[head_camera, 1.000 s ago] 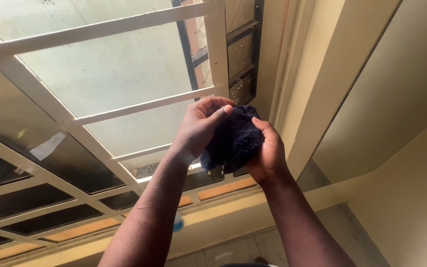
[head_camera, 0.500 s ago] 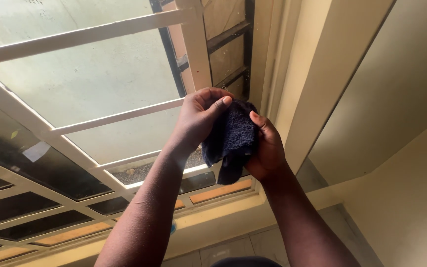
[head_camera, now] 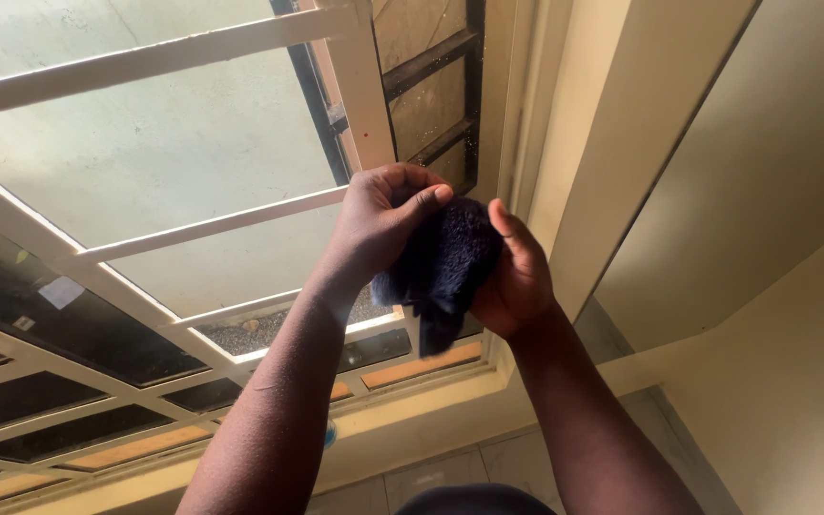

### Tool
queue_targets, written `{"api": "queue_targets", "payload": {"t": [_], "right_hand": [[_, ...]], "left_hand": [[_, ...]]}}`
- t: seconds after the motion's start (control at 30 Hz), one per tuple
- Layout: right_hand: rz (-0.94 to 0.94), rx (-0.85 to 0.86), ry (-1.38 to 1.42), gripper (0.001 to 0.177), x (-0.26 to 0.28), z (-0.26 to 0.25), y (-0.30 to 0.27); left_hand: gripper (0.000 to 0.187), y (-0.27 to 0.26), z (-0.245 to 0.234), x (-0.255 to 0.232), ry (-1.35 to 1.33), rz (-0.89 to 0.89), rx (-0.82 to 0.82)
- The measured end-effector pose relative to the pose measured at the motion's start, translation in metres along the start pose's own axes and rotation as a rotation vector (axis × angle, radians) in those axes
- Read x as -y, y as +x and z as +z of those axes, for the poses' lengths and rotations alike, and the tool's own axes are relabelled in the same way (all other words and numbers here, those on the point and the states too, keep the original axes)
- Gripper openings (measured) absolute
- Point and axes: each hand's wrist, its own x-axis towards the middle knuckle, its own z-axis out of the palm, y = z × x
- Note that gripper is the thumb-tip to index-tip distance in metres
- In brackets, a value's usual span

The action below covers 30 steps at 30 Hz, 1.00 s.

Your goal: Cleaning the glass panes and frame of an interior window using a cloth and cleaning solution.

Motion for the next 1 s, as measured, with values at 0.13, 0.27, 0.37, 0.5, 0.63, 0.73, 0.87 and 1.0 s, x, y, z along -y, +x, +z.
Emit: {"api": "queue_targets", "payload": {"t": [0.13,0.27,0.37,0.5,0.63,0.73,0.87,1.0], "right_hand": [[-0.004,-0.068,-0.045,0.046,-0.005,-0.032,0.008],[0.077,-0.036,0.020,0.042,-0.008,-0.057,0.014],[0.101,-0.067,-0.003,0.045,-0.009,-0.050,0.014],[0.086,0.043,-0.058,0.051,-0.012,-0.037,0.009],[0.079,0.050,-0.085,0.051,-0.018,-0.035,0.007],[0.037,-0.001,-0.090,0.053,-0.019,-0.031,0.010],[-0.058,-0.257,-0.054,0.045,-0.013,-0.018,0.012],[-0.460,-0.593,-0.377,0.028,-0.022,-0.024,0.018]], "left_hand": [[0.024,0.001,-0.002,0.002,0.073,0.031,0.012],[0.024,0.003,-0.003,0.010,0.092,0.016,0.007],[0.024,0.004,-0.005,0.015,0.039,0.025,0.018],[0.024,0.003,-0.004,0.012,0.009,0.032,0.033],[0.023,0.000,-0.003,0.009,0.107,0.122,0.043],[0.021,-0.002,-0.002,-0.004,0.152,0.064,0.059],[0.021,-0.002,-0.019,-0.010,0.172,0.162,-0.086],[0.025,0.001,-0.047,-0.015,0.337,0.397,-0.390]]}}
